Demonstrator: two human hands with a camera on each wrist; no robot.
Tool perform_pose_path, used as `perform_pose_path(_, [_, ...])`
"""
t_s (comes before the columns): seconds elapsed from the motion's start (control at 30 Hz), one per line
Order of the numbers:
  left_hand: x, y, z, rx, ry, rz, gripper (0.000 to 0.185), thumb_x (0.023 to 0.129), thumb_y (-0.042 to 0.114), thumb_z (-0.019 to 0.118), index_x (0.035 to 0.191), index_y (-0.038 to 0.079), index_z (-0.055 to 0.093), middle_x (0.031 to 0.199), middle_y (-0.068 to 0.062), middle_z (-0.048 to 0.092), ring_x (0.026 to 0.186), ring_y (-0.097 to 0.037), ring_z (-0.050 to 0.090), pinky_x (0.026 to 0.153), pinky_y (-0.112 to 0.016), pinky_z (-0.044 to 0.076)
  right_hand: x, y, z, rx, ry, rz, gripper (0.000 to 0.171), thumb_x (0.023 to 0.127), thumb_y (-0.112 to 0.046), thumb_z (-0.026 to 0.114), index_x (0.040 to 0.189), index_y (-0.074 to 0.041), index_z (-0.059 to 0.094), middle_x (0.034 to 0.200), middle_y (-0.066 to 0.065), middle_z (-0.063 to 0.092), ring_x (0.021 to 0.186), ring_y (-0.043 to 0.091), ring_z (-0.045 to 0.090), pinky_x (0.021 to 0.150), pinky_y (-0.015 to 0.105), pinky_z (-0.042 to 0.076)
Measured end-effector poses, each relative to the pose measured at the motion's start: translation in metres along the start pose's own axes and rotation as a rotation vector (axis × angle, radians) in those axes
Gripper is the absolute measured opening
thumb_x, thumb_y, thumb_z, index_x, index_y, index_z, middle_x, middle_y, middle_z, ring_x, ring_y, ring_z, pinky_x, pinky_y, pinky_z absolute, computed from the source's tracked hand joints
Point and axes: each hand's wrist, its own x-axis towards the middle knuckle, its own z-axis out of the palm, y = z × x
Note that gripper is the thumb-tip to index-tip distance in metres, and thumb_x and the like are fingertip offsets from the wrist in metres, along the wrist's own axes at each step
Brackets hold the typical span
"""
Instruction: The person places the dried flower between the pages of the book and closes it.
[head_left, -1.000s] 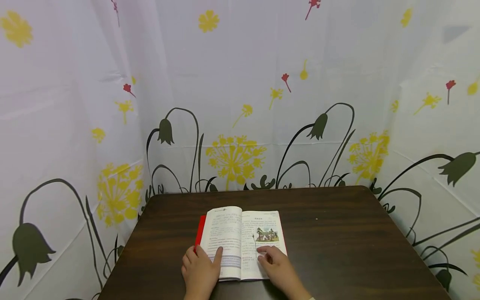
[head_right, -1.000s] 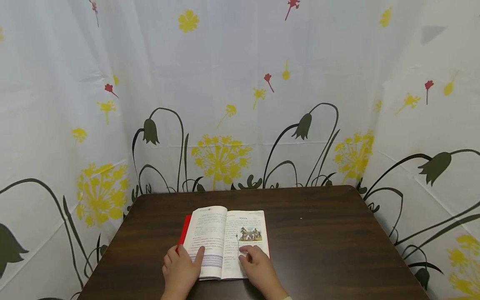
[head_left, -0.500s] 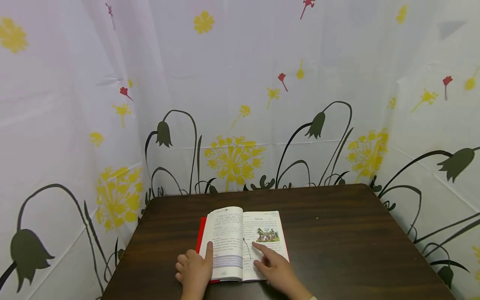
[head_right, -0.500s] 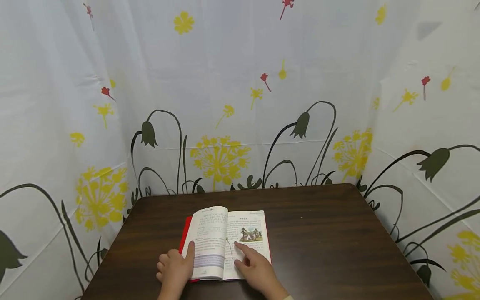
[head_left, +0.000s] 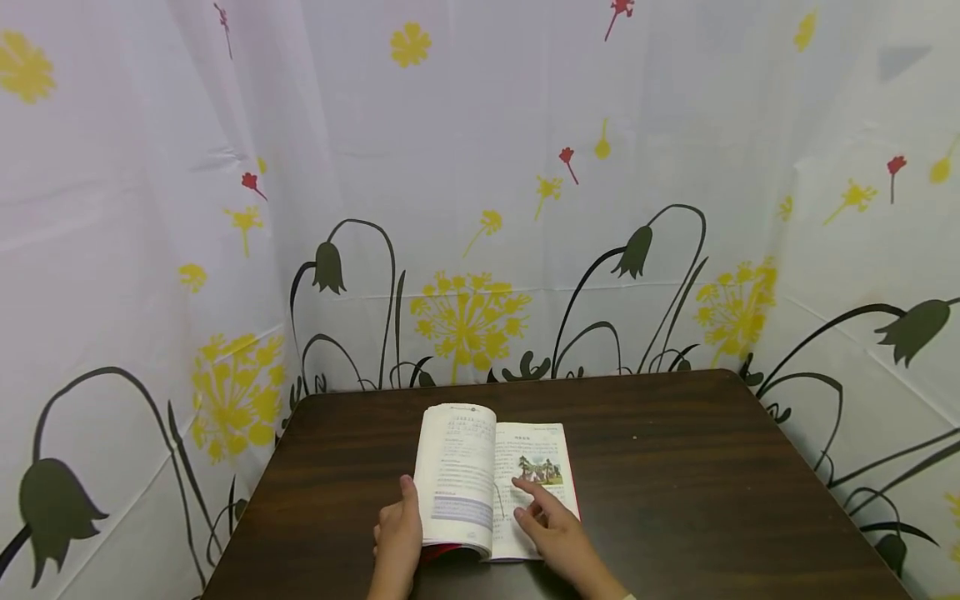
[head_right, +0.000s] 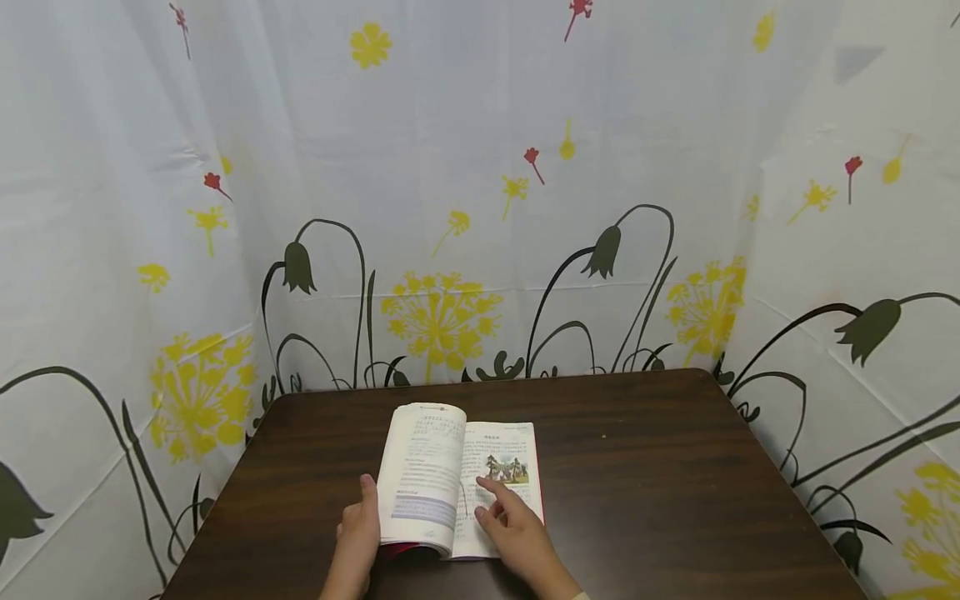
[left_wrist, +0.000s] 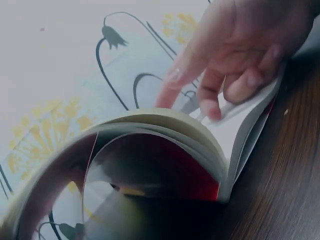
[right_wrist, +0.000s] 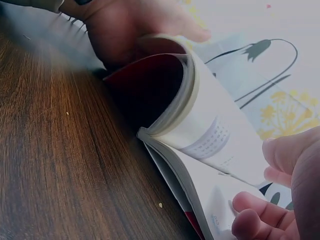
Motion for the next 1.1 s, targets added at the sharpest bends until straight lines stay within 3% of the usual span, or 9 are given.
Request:
perform_pose_path(0.2, [-0.004,0.002,-0.004,-0.277,-0.189,0.055,0.109,0.108,0.076,0.005,0.126,-0.007,0.075,0.117,-0.025,0.079,0.135,-0.057,0.058,0.115,-0.079,0.032,-0.003,0.000,-0.002,0.049,-0.019,0.004,0.051,0.109,-0.025,0.068,0.159,-0.019,0.056,0.102,0.008,0.062,0.061,0.004,0.054,0.053,0.023,0.049])
perform_pose_path(0.4, [-0.013,0.012,-0.010,-0.520,-0.161,0.120,0.089,0.111,0.071,0.015,0.149,0.008,0.064,0.155,-0.015,0.058,0.130,-0.024,0.061,0.099,-0.033,0.054,-0.002,-0.004,-0.001,0.049,-0.020,-0.005,0.052,0.112,-0.024,0.063,0.162,-0.019,0.052,0.107,0.012,0.063,0.062,0.005,0.055,0.053,0.024,0.050])
perform_pose_path(0.47, [-0.019,0.013,-0.008,-0.581,-0.140,0.260,0.077,0.115,0.063,0.015,0.156,0.015,0.058,0.160,-0.013,0.054,0.130,-0.014,0.061,0.100,-0.023,0.054,-0.003,-0.004,-0.002,0.088,-0.010,0.020,0.052,0.112,-0.016,0.058,0.163,-0.017,0.050,0.115,0.014,0.068,0.059,0.007,0.055,0.051,0.024,0.048])
perform_pose_path(0.53, [-0.022,0.011,-0.002,-0.554,-0.172,0.535,0.067,0.120,0.047,0.013,0.165,0.010,0.045,0.160,-0.022,0.055,0.134,-0.018,0.066,0.106,-0.023,0.053,-0.006,-0.005,-0.006,0.168,-0.009,0.074,0.053,0.115,-0.019,0.051,0.168,-0.015,0.043,0.104,0.013,0.070,0.056,0.009,0.052,0.048,0.024,0.045])
perform_pose_path(0.67, [-0.026,0.004,0.018,-0.227,-0.349,0.939,0.051,0.120,0.018,0.029,0.169,0.007,0.038,0.164,-0.023,0.054,0.146,-0.027,0.061,0.119,-0.033,0.049,-0.013,-0.013,-0.021,0.401,0.062,0.143,0.059,0.120,-0.041,0.031,0.168,-0.007,0.035,0.095,0.002,0.068,0.064,0.012,0.058,0.053,0.025,0.047])
perform_pose_path(0.77, [-0.029,0.004,0.034,0.154,-0.564,0.841,0.051,0.114,0.034,0.053,0.165,0.027,0.051,0.173,-0.004,0.047,0.154,-0.030,0.049,0.121,-0.053,0.048,-0.014,-0.022,-0.038,0.377,0.186,0.148,0.064,0.117,-0.052,0.038,0.163,-0.007,0.042,0.116,0.008,0.067,0.092,0.017,0.065,0.073,0.030,0.057])
perform_pose_path(0.87, [-0.032,0.003,0.048,0.397,-0.716,0.690,0.056,0.106,0.053,0.063,0.160,0.041,0.055,0.177,0.004,0.038,0.159,-0.035,0.038,0.119,-0.071,0.043,-0.019,-0.020,-0.053,-0.053,0.309,0.137,0.053,0.110,-0.043,0.064,0.151,-0.009,0.059,0.130,0.013,0.061,0.114,0.024,0.061,0.094,0.041,0.056])
perform_pose_path(0.97, [-0.037,0.000,0.057,0.442,-0.706,0.654,0.061,0.102,0.056,0.067,0.160,0.039,0.055,0.177,0.000,0.039,0.161,-0.039,0.035,0.119,-0.077,0.037,-0.027,-0.014,-0.063,-0.492,0.326,0.128,0.049,0.100,-0.035,0.079,0.142,-0.012,0.068,0.129,0.011,0.058,0.117,0.027,0.057,0.098,0.049,0.053])
perform_pose_path(1.1, [-0.041,0.001,0.050,0.427,-0.603,0.626,0.079,0.102,0.062,0.065,0.169,0.027,0.042,0.176,-0.005,0.041,0.153,-0.040,0.044,0.117,-0.075,0.042,-0.036,-0.015,-0.078,-0.692,0.181,0.044,0.065,0.097,-0.046,0.081,0.154,-0.020,0.062,0.146,0.008,0.062,0.132,0.031,0.060,0.105,0.059,0.057])
